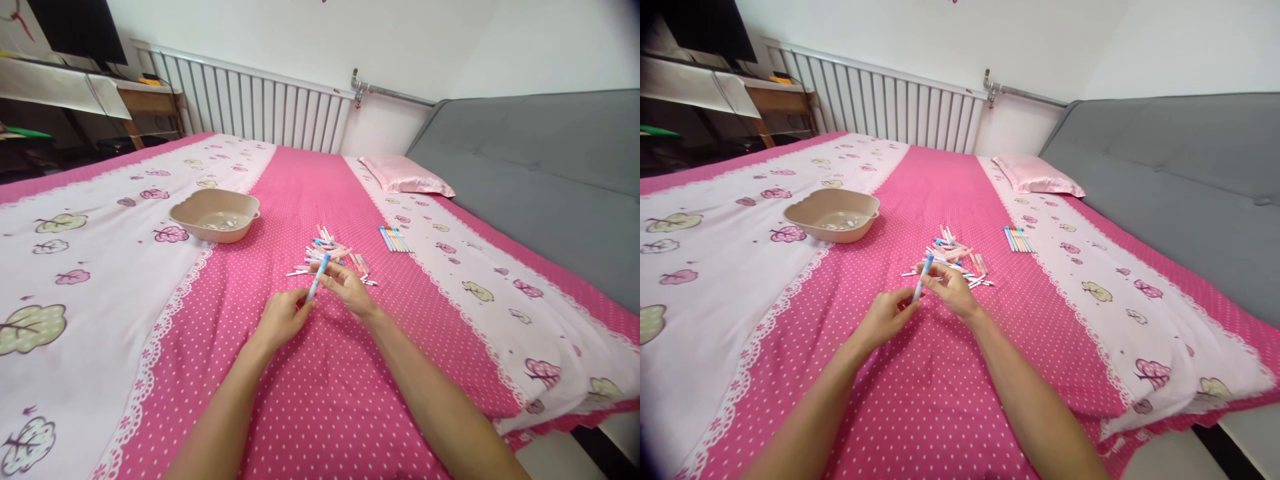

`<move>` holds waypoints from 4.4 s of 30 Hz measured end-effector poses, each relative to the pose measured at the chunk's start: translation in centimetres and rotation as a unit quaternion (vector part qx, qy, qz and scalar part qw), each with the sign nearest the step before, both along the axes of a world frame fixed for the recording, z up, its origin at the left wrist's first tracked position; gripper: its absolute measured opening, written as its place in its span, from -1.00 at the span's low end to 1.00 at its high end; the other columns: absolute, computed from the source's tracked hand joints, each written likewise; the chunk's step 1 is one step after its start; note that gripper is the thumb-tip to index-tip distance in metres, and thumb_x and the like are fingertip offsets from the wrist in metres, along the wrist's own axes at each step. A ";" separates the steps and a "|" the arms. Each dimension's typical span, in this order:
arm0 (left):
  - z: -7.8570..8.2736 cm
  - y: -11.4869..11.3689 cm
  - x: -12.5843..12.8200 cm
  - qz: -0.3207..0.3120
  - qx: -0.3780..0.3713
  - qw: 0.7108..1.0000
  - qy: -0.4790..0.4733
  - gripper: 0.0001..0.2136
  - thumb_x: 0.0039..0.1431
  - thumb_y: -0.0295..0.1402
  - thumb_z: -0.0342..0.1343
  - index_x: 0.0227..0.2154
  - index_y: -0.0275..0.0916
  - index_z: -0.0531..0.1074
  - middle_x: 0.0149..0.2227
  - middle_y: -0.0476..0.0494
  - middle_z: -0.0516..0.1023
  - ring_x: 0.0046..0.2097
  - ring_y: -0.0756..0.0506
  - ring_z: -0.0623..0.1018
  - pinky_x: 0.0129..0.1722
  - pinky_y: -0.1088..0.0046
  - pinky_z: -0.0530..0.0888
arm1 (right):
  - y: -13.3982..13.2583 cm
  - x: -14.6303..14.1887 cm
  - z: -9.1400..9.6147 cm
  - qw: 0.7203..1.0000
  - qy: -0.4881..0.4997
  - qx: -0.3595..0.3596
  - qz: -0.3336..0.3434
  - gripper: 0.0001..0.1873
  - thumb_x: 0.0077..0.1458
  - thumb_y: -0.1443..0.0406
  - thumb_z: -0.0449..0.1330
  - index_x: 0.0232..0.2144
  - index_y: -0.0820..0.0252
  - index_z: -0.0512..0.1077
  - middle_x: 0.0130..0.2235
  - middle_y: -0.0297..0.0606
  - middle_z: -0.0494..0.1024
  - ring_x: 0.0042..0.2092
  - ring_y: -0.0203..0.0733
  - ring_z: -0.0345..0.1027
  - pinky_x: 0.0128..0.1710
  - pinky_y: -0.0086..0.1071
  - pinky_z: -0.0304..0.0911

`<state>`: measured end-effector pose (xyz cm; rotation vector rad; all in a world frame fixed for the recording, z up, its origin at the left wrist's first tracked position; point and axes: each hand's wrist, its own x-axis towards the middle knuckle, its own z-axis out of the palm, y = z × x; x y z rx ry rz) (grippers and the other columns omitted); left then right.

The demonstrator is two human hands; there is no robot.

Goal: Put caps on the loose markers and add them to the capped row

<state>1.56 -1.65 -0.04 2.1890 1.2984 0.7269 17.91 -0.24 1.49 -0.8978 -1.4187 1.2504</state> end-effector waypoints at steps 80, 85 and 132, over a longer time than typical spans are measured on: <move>0.3 -0.2 0.0 -0.026 0.004 0.999 -0.033 -0.80 0.14 -0.29 -0.07 -0.50 -0.26 0.35 -0.58 0.03 0.37 -0.53 0.04 0.31 -0.49 0.54 0.17 | -0.3 0.5 0.5 0.999 0.001 0.034 0.037 -0.72 -0.02 0.14 0.22 -0.23 0.09 0.50 -0.09 -0.25 0.49 0.04 -0.12 0.25 0.09 -0.19 0.06; 0.3 -0.1 0.0 -0.028 0.001 0.999 -0.032 -0.79 0.14 -0.28 -0.07 -0.47 -0.26 0.38 -0.57 0.02 0.38 -0.52 0.04 0.33 -0.48 0.54 0.18 | -0.4 0.3 0.6 0.999 -0.011 0.037 0.027 -0.73 -0.07 0.13 0.25 -0.30 0.12 0.51 -0.14 -0.24 0.51 -0.02 -0.13 0.30 0.03 -0.22 0.14; 0.2 -0.3 0.1 -0.033 0.011 0.998 -0.044 -0.77 0.14 -0.28 -0.07 -0.55 -0.27 0.32 -0.59 0.03 0.36 -0.54 0.06 0.30 -0.50 0.54 0.16 | -0.2 0.3 0.1 0.998 -0.003 0.023 0.051 -0.61 -0.15 0.17 0.32 -0.22 0.13 0.43 -0.12 -0.23 0.47 -0.09 -0.17 0.32 -0.14 -0.32 0.23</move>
